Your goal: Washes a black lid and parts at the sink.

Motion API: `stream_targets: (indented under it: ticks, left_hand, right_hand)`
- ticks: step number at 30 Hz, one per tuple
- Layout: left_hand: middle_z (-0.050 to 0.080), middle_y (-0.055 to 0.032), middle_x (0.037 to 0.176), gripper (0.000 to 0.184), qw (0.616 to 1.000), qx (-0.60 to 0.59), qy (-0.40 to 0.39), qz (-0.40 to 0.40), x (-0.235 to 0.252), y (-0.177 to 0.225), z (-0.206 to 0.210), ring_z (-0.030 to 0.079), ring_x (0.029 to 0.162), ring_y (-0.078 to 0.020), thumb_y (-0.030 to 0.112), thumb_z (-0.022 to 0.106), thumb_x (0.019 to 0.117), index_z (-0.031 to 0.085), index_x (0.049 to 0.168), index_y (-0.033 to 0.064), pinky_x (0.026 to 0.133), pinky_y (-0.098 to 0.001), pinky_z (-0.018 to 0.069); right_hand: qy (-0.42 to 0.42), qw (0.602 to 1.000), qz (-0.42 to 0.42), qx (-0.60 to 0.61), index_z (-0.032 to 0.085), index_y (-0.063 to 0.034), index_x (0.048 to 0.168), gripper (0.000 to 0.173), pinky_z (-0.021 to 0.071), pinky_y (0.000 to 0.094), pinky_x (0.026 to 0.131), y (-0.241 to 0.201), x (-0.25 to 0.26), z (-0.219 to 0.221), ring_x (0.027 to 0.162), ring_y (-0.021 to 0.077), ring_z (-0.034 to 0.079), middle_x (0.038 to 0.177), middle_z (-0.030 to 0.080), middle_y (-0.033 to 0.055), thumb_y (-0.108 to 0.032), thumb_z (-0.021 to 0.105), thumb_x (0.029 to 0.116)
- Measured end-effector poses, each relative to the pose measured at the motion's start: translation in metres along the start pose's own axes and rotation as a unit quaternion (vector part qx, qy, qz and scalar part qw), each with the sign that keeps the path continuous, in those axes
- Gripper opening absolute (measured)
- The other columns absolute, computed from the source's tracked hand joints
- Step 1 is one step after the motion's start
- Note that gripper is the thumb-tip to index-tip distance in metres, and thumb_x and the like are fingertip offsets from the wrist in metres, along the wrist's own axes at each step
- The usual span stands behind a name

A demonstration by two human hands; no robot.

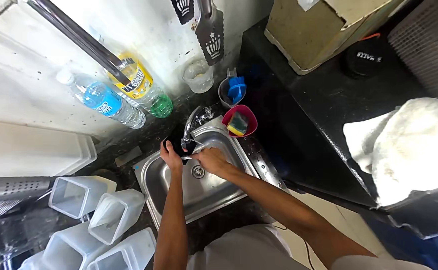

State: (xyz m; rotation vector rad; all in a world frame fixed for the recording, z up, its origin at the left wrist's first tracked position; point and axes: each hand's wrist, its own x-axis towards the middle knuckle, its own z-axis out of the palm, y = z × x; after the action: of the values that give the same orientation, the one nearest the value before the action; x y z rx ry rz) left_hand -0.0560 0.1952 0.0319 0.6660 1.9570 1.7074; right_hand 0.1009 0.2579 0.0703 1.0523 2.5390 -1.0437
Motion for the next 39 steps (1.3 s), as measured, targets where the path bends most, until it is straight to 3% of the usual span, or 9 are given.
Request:
stream_targets:
  ticks: [5, 8, 12, 14, 17, 29, 32, 34, 39]
  left_hand:
    - [0.069, -0.0046, 0.075, 0.046, 1.0, 0.009, -0.007, 0.01, -0.009, 0.0, -0.001, 0.065, 0.053, -0.0172, 0.051, 0.033, 0.1092, 0.062, 0.127, 0.0194, 0.05, -0.037, 0.0585]
    - [0.07, -0.0026, 0.081, 0.045, 0.999, 0.017, 0.006, 0.042, -0.006, -0.002, 0.005, 0.065, 0.057, -0.0153, 0.045, 0.035, 0.1093, 0.062, 0.127, 0.0137, 0.055, -0.0369, 0.0597]
    - [0.07, -0.0012, 0.077, 0.043, 0.997, -0.017, 0.019, 0.069, -0.01, -0.005, -0.006, 0.065, 0.052, -0.0144, 0.04, 0.036, 0.1092, 0.059, 0.124, 0.0077, 0.051, -0.0349, 0.0605]
    - [0.069, -0.0005, 0.077, 0.042, 0.996, -0.035, 0.029, 0.078, -0.011, -0.007, -0.011, 0.065, 0.053, -0.014, 0.04, 0.036, 0.1091, 0.059, 0.123, 0.0071, 0.051, -0.0341, 0.0604]
    - [0.07, -0.0011, 0.078, 0.043, 0.995, -0.058, 0.018, 0.077, -0.013, -0.011, -0.009, 0.066, 0.055, -0.015, 0.044, 0.036, 0.109, 0.058, 0.123, 0.0089, 0.053, -0.0353, 0.0609]
    - [0.07, -0.0015, 0.083, 0.042, 0.997, -0.036, 0.018, 0.06, -0.027, -0.017, -0.005, 0.066, 0.056, -0.0152, 0.045, 0.034, 0.1098, 0.06, 0.127, 0.0171, 0.052, -0.0351, 0.0602]
    - [0.071, -0.0014, 0.084, 0.043, 0.997, -0.041, 0.023, 0.067, -0.025, -0.017, -0.004, 0.067, 0.058, -0.0148, 0.045, 0.033, 0.1102, 0.06, 0.127, 0.0158, 0.054, -0.035, 0.0608]
    - [0.07, -0.0021, 0.081, 0.042, 0.997, -0.044, 0.021, 0.056, -0.027, -0.015, -0.004, 0.067, 0.055, -0.0157, 0.043, 0.031, 0.1107, 0.058, 0.127, 0.0155, 0.052, -0.0352, 0.0607]
    - [0.069, -0.0028, 0.078, 0.041, 1.0, -0.001, 0.03, 0.008, -0.029, -0.009, -0.003, 0.066, 0.055, -0.0154, 0.04, 0.031, 0.1112, 0.059, 0.125, 0.0128, 0.053, -0.0363, 0.0601]
  right_hand:
    - [0.035, 0.999, 0.009, -0.01, 0.077, -0.0228, 0.103, 0.014, 0.0554, 0.0605, 0.068, 0.009, 0.011, -0.004, 0.088, 0.0369, 0.07, 0.095, 0.074, 0.0121, -0.022, 0.066, 0.0946]
    - [-0.017, 1.0, 0.017, 0.003, 0.076, -0.0159, 0.103, 0.016, 0.0557, 0.0601, 0.077, -0.014, 0.001, -0.014, 0.096, 0.0371, 0.07, 0.101, 0.073, 0.0138, -0.022, 0.062, 0.097]
    - [0.003, 0.992, 0.121, 0.037, 0.07, 0.0031, 0.107, 0.016, 0.0535, 0.0653, 0.079, -0.006, -0.019, -0.035, 0.103, 0.0487, 0.065, 0.11, 0.067, 0.0283, -0.007, 0.061, 0.0974]
    - [0.007, 0.993, 0.113, 0.036, 0.072, -0.002, 0.099, 0.015, 0.0541, 0.0643, 0.075, -0.001, -0.015, -0.032, 0.097, 0.0454, 0.067, 0.103, 0.07, 0.0242, -0.014, 0.065, 0.0945]
    - [-0.065, 0.994, 0.032, 0.077, 0.077, -0.0188, 0.114, 0.025, 0.0534, 0.0637, 0.087, -0.006, -0.004, -0.008, 0.105, 0.0373, 0.069, 0.109, 0.074, 0.0144, -0.03, 0.058, 0.1021]
    - [-0.017, 0.996, 0.081, 0.042, 0.075, -0.0123, 0.104, 0.018, 0.0551, 0.0602, 0.075, -0.009, -0.017, 0.006, 0.094, 0.0385, 0.07, 0.099, 0.073, 0.0168, -0.022, 0.06, 0.0983]
    - [-0.065, 0.995, 0.023, 0.078, 0.074, -0.018, 0.117, 0.026, 0.054, 0.0609, 0.085, -0.006, -0.018, 0.013, 0.105, 0.0366, 0.069, 0.108, 0.074, 0.0146, -0.026, 0.053, 0.1044]
    - [-0.029, 0.998, 0.033, 0.047, 0.075, -0.0192, 0.113, 0.023, 0.0549, 0.0618, 0.076, 0.003, -0.012, 0.017, 0.098, 0.0382, 0.071, 0.103, 0.074, 0.0149, -0.023, 0.056, 0.1026]
    - [-0.035, 0.998, 0.023, -0.039, 0.074, -0.0069, 0.111, 0.019, 0.0549, 0.0608, 0.077, -0.017, -0.021, 0.009, 0.097, 0.0426, 0.068, 0.107, 0.071, 0.0206, -0.006, 0.061, 0.096]
